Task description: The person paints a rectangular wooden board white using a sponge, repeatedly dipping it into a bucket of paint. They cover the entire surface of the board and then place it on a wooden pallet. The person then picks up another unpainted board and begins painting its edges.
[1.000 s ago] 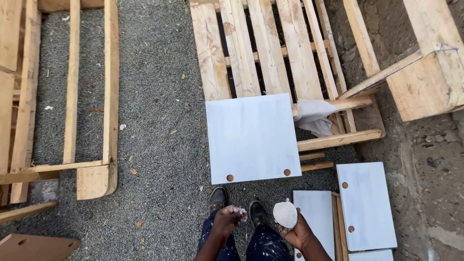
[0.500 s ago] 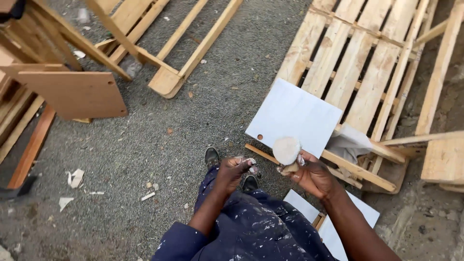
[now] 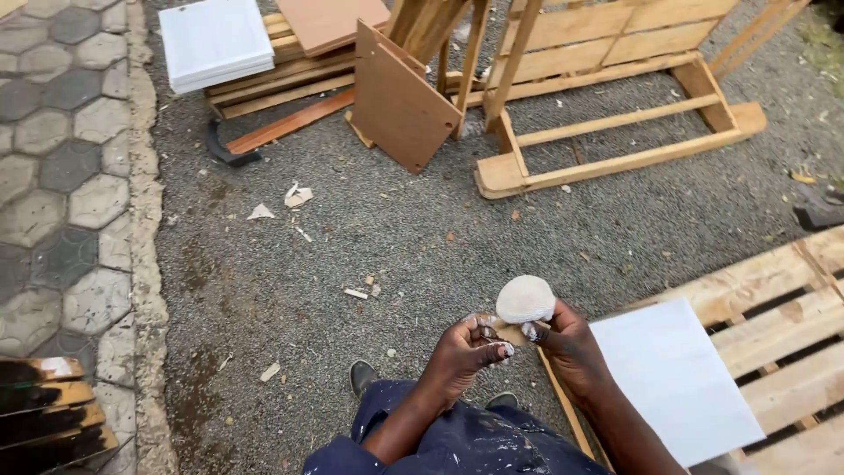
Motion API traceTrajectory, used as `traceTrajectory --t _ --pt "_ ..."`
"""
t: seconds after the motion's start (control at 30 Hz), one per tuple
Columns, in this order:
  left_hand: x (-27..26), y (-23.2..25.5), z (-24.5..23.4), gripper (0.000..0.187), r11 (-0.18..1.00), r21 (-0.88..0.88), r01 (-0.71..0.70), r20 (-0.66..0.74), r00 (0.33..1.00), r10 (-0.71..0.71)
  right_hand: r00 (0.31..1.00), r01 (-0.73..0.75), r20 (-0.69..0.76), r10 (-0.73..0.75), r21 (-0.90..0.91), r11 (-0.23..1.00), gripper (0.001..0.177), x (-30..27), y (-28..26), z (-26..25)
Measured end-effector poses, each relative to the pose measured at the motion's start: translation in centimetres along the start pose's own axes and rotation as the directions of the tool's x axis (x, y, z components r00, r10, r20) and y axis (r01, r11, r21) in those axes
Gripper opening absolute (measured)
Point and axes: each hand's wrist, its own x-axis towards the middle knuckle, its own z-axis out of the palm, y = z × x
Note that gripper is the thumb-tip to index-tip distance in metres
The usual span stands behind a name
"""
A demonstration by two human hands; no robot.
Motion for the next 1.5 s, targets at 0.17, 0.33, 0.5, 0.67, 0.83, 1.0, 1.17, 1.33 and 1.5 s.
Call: traceTrajectory --t 0.17,0.33,0.5,0.67,0.83,1.0,1.17,1.33,1.5 --pt "-2.5 6.7 -11.3 0.034 0.979 0.081 -0.185 -0.057 0.980 0.190 0.993 -0.093 0.074 0.090 0.037 0.995 0.093 2.2 4.6 13.2" --pt "-6.0 14.1 -19.5 0.033 0.981 0.082 -0.175 0.059 0.984 0.171 0.962 -0.232 0.169 0.216 0.078 0.970 0.094 4.8 8.0 22.1" --pt "-7.7 19.6 -23.7 0.020 0.950 0.311 -0.030 -0.067 0.996 0.054 0.944 -0.285 0.182 0.273 0.039 0.958 0.090 7.0 8.4 27.1" --pt "-6.5 23.6 -24.9 0.017 0.876 0.478 0.065 -0.196 0.980 0.034 0.948 -0.274 0.162 0.275 -0.025 0.961 0.081 10.6 6.0 32.2" --pt "-1.6 25.3 -26.2 0.057 0.948 0.315 0.053 -0.457 0.883 0.103 0.917 -0.245 0.262 0.301 -0.225 0.943 0.071 16.8 3.2 36.0" --pt "4.4 30.5 -27.1 0.017 0.950 0.311 -0.001 -0.495 0.853 0.163 0.857 -0.294 0.347 0.381 -0.277 0.915 0.069 24.8 0.0 38.6" --pt "10.5 34.2 -27.9 0.018 0.964 0.214 -0.160 -0.507 0.825 0.249 0.794 -0.371 0.384 0.472 -0.310 0.875 0.068 33.1 -4.6 40.8" --pt "15.3 35.1 -30.9 0.029 0.916 0.297 -0.271 -0.386 0.843 0.375 0.704 -0.349 0.368 0.607 -0.565 0.747 0.061 37.0 -9.7 45.3" --pt "18.6 42.0 -32.1 0.009 0.936 0.334 -0.109 -0.355 0.906 0.232 0.778 -0.227 0.330 0.535 -0.646 0.729 0.054 41.1 -10.0 48.9"
